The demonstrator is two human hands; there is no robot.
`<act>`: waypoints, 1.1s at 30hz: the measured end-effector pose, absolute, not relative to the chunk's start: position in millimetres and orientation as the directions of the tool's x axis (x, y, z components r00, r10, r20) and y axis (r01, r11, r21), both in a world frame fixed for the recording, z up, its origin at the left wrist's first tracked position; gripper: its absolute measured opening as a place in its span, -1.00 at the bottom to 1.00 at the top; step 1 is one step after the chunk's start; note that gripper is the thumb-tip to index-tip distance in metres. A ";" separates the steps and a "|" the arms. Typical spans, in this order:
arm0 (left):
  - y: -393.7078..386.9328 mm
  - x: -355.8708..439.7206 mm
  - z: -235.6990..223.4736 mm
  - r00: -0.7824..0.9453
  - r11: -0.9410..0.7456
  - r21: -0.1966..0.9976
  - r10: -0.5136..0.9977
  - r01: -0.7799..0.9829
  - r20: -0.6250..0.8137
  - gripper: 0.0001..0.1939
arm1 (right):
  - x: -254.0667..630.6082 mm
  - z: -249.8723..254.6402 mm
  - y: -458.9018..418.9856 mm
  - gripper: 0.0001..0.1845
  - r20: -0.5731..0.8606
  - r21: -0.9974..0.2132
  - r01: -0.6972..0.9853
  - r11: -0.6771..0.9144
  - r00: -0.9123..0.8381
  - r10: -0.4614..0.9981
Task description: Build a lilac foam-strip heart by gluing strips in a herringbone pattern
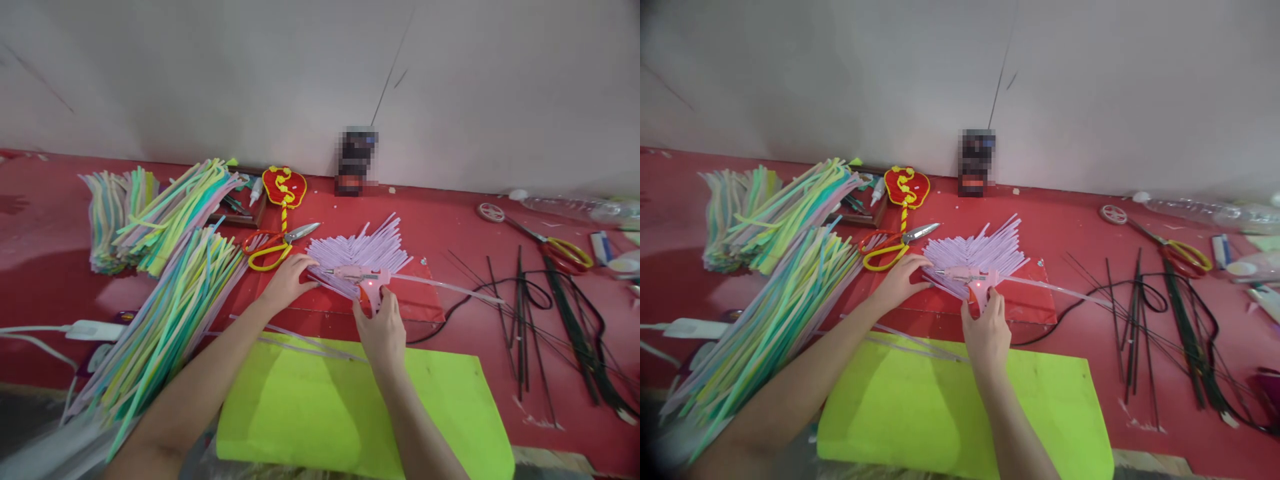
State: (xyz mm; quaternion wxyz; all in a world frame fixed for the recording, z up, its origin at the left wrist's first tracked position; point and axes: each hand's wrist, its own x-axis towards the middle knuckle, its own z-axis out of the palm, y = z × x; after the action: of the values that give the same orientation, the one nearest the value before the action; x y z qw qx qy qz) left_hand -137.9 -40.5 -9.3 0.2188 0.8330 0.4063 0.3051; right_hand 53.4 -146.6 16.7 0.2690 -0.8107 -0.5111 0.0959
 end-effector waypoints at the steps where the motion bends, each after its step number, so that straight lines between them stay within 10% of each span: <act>1: -40.2 -138.0 -9.5 0.475 -0.562 0.622 0.818 0.545 0.324 -0.63 | 51.3 18.7 -146.4 -0.44 0.125 -0.526 0.785 -0.328 0.452 0.883; 33: -40.0 -138.8 -8.3 0.416 -0.493 0.694 0.860 0.524 0.296 -0.67 | 33.0 19.7 -138.5 -0.55 -0.009 -0.423 0.828 -0.368 0.402 0.916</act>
State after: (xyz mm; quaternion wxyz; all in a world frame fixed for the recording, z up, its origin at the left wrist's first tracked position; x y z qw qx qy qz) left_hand -138.8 -40.0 -8.3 0.2586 0.8008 0.4321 0.3242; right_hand 33.0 -138.5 19.7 0.1787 -0.8179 -0.5330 0.1221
